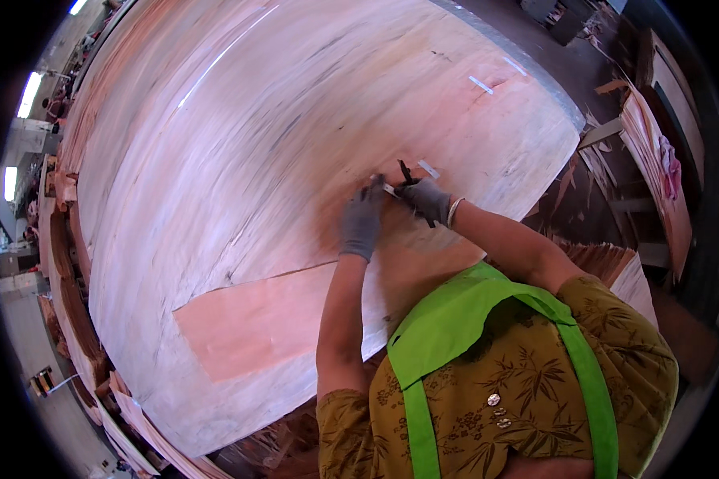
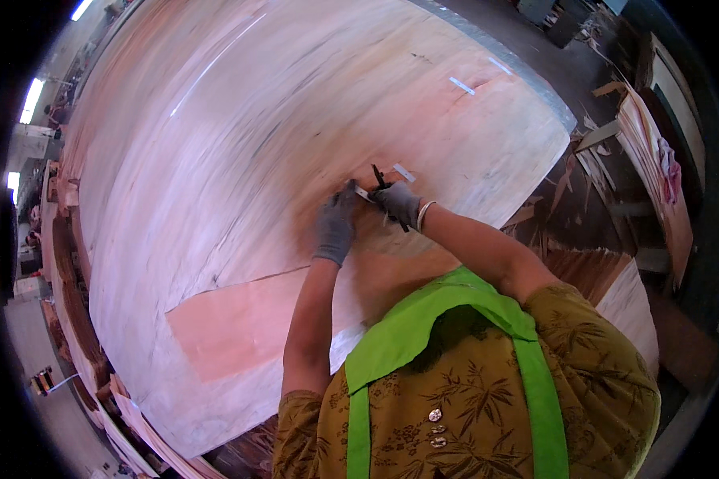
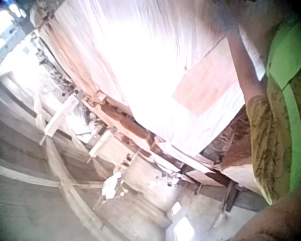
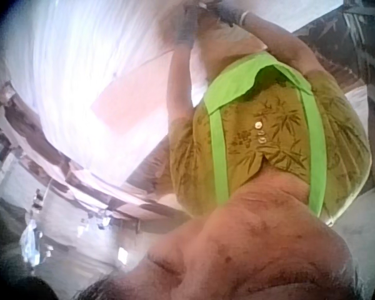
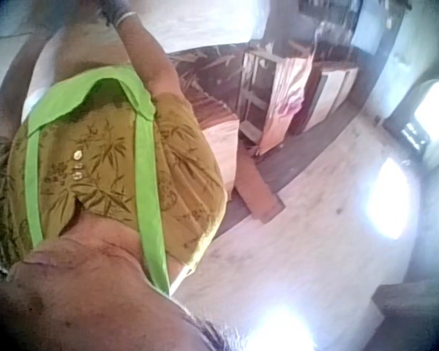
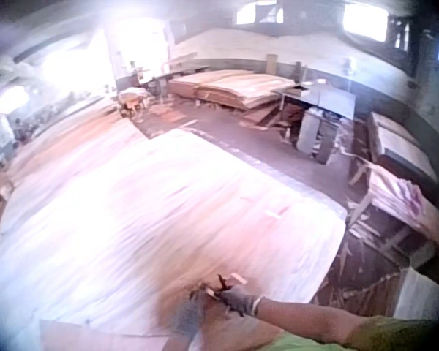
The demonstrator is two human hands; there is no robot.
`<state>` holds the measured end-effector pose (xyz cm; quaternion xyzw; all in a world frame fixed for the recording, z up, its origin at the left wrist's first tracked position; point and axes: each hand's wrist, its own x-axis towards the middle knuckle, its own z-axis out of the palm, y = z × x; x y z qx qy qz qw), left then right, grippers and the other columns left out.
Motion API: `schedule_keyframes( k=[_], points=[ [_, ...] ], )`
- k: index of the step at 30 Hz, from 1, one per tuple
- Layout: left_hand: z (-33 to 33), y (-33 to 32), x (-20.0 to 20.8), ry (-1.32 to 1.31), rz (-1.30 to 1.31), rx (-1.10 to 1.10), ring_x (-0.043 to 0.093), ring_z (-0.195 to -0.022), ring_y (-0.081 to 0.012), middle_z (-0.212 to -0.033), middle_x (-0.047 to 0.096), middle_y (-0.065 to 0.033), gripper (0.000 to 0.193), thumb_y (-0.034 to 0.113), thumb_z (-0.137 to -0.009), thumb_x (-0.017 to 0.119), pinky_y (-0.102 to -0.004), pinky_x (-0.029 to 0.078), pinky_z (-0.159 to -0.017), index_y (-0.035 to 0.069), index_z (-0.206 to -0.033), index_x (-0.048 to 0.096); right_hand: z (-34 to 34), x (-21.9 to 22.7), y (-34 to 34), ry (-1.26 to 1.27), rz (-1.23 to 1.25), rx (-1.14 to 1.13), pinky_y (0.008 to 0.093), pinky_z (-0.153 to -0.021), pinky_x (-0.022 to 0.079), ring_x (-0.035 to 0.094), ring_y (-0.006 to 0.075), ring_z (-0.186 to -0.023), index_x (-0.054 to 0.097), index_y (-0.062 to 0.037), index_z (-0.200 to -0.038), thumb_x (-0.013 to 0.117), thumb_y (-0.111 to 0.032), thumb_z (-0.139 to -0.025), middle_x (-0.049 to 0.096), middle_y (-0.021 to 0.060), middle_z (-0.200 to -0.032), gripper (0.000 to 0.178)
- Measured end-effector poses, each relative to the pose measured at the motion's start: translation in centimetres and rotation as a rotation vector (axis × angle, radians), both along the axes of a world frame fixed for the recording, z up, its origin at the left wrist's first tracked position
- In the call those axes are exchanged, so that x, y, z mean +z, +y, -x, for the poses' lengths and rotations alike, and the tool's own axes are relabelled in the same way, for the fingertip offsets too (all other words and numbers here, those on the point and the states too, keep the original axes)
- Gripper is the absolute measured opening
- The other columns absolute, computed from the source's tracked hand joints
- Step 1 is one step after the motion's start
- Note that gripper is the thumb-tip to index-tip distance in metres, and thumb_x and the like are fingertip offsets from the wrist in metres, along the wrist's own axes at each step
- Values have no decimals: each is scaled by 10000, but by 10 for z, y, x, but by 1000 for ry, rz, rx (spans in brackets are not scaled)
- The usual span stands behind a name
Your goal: The person applies a piece of wood veneer to a larger sheet of plywood, trims the excess with a blade, and then stacks the sheets.
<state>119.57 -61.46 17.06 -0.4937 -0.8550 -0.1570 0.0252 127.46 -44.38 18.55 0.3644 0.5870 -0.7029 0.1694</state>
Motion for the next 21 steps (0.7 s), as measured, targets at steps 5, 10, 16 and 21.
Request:
schedule_keyframes(
  k=[5,10,16,21],
  points=[
    [5,-12,-11,-150,-295,-97,564,-1056,-301,-1172,584,-146,306,99,-878,518,-374,449,-936,76,-1178,574,-9,13,-12,101,-60,72,282,-502,486,549,119,-727,391,-108,-1290,646,-253,-846,564,65,-1015,532],
    [5,1,-14,-242,-119,62,538,-1084,-303,-1225,541,-133,248,319,-882,535,-420,431,-911,194,-1080,618,-29,-13,-5,118,143,-31,227,-364,251,346,51,-397,501,-186,-685,559,-229,-903,378,-85,-515,229],
    [1,8,-18,-100,-116,159,540,-1076,-305,-1181,564,-134,568,504,-814,564,-405,430,-902,62,-1170,549,-53,-43,-31,95,252,-7,224,-360,282,354,58,-391,541,-169,-753,547,-236,-913,401,-76,-530,174],
    [-12,14,5,-273,-93,344,525,-1122,-303,-1253,535,-133,690,566,-763,600,-389,401,-971,78,-1244,516,-56,9,-26,249,274,40,219,-375,292,371,61,-416,525,-146,-848,526,-212,-924,426,-53,-575,101]
  ],
)
